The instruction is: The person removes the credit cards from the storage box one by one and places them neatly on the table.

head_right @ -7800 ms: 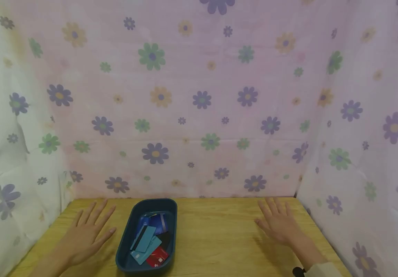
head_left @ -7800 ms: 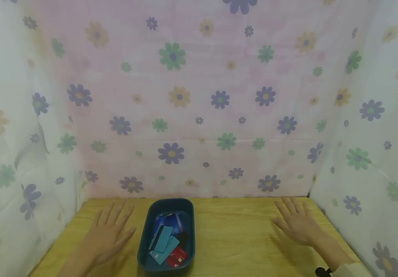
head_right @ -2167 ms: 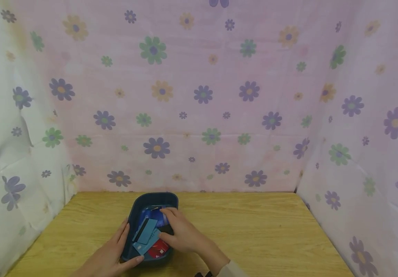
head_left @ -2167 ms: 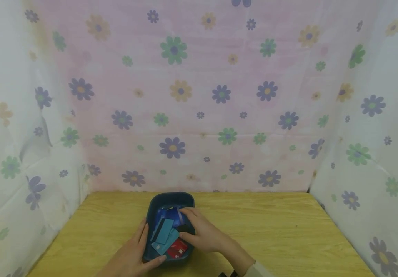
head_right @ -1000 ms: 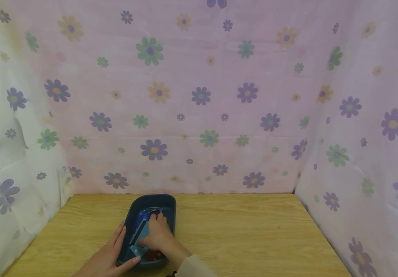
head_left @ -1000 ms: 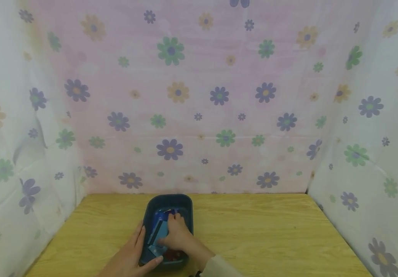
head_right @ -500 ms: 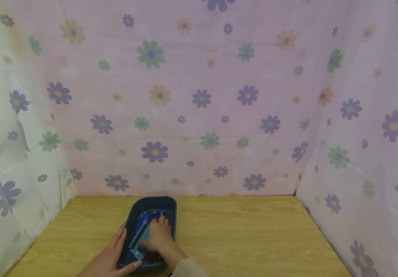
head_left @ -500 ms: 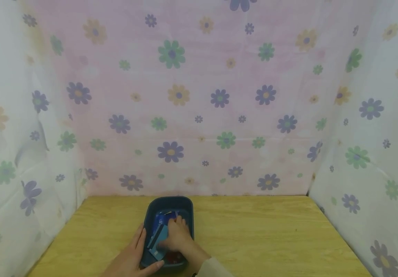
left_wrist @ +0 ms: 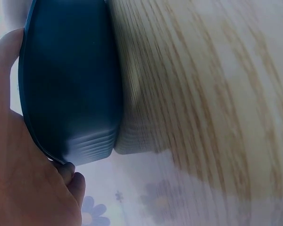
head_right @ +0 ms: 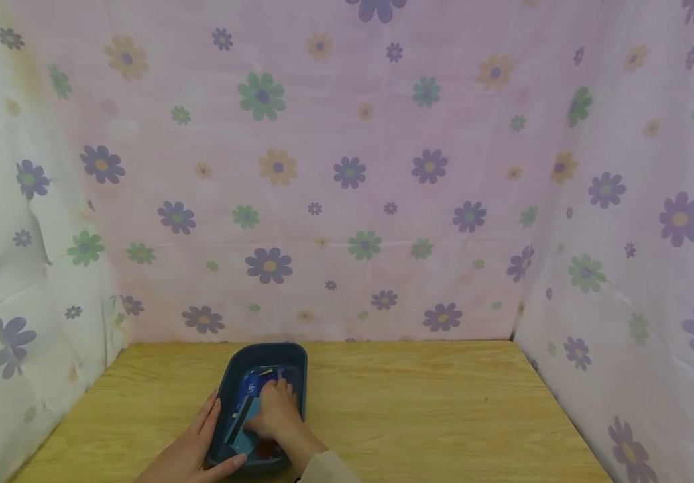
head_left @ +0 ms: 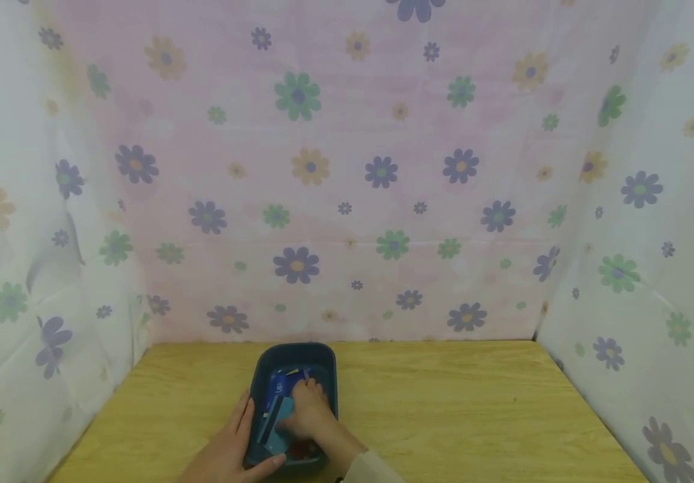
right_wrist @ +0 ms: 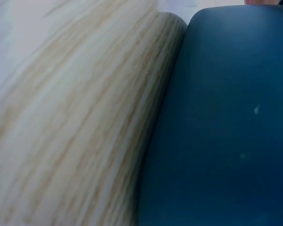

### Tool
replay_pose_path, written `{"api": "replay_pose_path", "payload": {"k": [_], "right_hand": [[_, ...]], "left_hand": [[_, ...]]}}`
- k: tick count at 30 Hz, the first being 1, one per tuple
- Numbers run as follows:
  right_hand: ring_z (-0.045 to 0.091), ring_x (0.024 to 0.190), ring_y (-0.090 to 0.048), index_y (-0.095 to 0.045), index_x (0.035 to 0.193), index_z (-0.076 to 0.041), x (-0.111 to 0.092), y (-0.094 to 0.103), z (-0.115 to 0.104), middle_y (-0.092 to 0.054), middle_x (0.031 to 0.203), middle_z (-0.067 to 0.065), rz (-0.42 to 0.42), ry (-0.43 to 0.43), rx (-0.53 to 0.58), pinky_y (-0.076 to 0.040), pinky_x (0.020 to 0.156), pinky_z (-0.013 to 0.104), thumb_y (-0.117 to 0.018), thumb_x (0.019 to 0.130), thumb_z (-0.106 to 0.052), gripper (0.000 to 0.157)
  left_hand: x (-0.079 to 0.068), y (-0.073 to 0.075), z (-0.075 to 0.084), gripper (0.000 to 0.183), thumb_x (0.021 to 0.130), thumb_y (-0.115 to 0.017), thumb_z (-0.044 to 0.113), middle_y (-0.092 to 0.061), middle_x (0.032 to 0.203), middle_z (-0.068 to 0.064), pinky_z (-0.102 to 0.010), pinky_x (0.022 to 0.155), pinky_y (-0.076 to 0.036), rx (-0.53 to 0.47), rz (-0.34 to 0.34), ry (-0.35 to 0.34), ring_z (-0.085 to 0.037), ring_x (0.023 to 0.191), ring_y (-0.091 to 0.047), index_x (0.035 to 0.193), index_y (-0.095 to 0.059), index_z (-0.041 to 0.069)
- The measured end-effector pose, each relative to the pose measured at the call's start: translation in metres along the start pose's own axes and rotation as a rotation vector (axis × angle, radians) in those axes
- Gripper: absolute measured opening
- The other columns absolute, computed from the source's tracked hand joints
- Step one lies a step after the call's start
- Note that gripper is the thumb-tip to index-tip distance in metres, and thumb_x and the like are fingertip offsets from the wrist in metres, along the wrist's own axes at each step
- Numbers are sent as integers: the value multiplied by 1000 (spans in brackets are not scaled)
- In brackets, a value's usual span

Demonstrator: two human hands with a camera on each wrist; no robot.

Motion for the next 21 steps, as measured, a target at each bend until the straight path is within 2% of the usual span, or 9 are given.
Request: {"api": "replay_pose_path", "payload": {"k": [6, 10, 14, 17, 21], "right_hand": [[23, 86, -64, -66, 106, -2, -2, 2, 0, -66, 94, 6, 0, -1, 124, -57, 80, 39, -94, 71, -16, 47], [18, 78, -60, -63, 112, -2, 0, 4, 1, -65, 91, 6, -17, 2, 211, -55, 70, 33, -89, 74, -9, 46], [19, 89, -62, -65, 123, -1, 0, 7, -3, -70, 107, 11, -20, 63, 214, -54, 74, 32, -83, 76, -5, 51], [18, 90, -63, -65, 129, -2, 0, 9, -6, -71, 115, 11, -25, 112, 235, -54, 72, 29, -80, 76, -3, 55], [19, 95, -66, -69, 126, -4, -2, 8, -7, -72, 116, 8, -44, 139, 274, -57, 75, 30, -77, 80, -3, 46]], "left_hand": [[-2, 1, 1, 113, 90, -67, 63, -7, 166, -34, -66, 97, -49, -7, -23, 23, -59, 138, -38, 155, -20, -16], [-2, 3, 2, 114, 89, -66, 65, -7, 166, -34, -65, 98, -49, 2, -30, 40, -58, 138, -39, 155, -20, -16], [-1, 2, 1, 114, 90, -66, 65, -7, 166, -33, -64, 98, -49, 9, -20, 38, -57, 138, -39, 156, -19, -15], [-1, 1, 1, 114, 90, -66, 64, -7, 166, -33, -66, 99, -48, 0, -15, 29, -58, 138, -38, 156, -20, -16], [-2, 0, 0, 114, 89, -67, 64, -8, 166, -33, -66, 98, -49, -6, -14, 25, -58, 138, -39, 156, -19, -15]]}}
Point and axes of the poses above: each hand's wrist, its own x-axis towards the middle knuckle, its own y-axis out of the back of the hand, z = x × y, the point moved 4 cm from there along x, towards the middle knuckle
